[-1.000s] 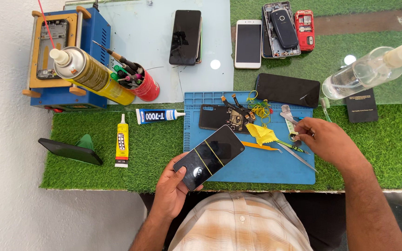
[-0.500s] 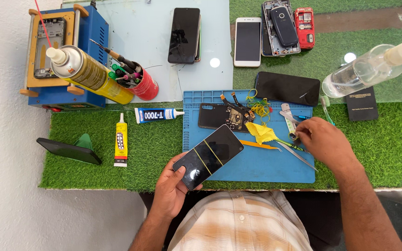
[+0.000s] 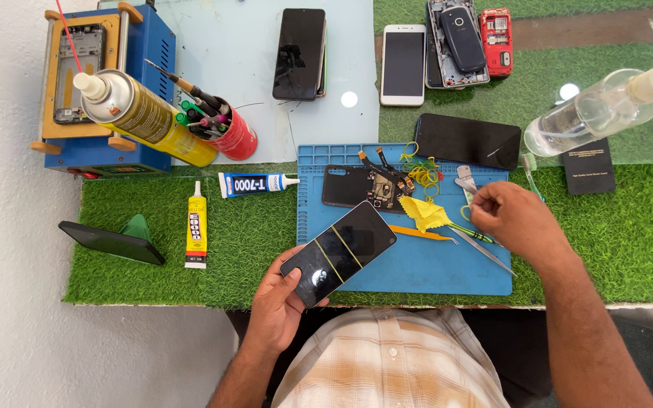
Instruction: The person picks up a disassembled smartphone, removes the old screen assembly, and uses a pry tool to lift and separate components from the frame. They apply adhesive from a tube to the frame, press the new screen onto the phone body, and secure it by wrapping rubber bands around the device.
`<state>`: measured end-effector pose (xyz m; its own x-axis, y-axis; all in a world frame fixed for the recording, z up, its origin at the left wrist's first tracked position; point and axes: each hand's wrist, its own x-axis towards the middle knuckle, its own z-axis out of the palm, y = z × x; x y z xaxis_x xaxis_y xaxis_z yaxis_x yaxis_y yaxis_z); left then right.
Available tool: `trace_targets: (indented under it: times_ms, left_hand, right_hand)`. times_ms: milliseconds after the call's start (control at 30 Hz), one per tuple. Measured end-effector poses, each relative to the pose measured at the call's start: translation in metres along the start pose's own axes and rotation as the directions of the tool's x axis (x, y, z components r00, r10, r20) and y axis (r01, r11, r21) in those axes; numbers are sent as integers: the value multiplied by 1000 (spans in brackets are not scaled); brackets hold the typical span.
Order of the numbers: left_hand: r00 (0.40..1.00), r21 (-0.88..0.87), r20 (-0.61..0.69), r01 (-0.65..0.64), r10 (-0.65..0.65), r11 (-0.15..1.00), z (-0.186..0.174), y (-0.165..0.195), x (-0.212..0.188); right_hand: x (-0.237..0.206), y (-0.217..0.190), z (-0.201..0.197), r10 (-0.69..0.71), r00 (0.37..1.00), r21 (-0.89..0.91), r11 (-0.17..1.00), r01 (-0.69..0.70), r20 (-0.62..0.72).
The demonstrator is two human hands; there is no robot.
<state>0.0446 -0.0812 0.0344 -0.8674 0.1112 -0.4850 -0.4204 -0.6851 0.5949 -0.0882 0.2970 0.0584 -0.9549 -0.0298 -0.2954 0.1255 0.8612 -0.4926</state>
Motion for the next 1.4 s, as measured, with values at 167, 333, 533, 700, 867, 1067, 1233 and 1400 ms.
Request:
trace_targets:
  times_ms: [167,333,533,700,867,1067,1233,1400]
  left_hand:
    - [1000,-14,25,0,1,1000,2,-4,-1]
    - [996,-20,88,-16,18,1000,8,-9,-3]
    - [962,109,271,15,-44,994,24,-10,-6]
    - [852,-214,463,376,-245,902,31,-18,-9]
    - [837,-84,478,344,-265,935,24,-45,-12]
    - [881,540,440,-106,-173,835,10,-18,-17]
    - [793,681,607,-491,-44,544,27,8,-16]
    - [744,684,667,-628,30,371,35,9,-15]
  right_hand:
    - [29,-25,11,-194,974,-91,979,184,-119]
    - [8,-49,18,-214,938,93,964,247,-273]
    - [-41,-63,59,-326,941,798,588,133,84]
    - [-49,-59,60,-194,978,773,631,64,77]
    - [-67,-68,42,-355,932,682,665,304,-70]
    - [-88,-68,17,-670,736,551,652,521,97]
    - [-95,-61,20,-710,693,580,619,530,124]
    - [-98,-32,48,-697,712,684,559,468,83]
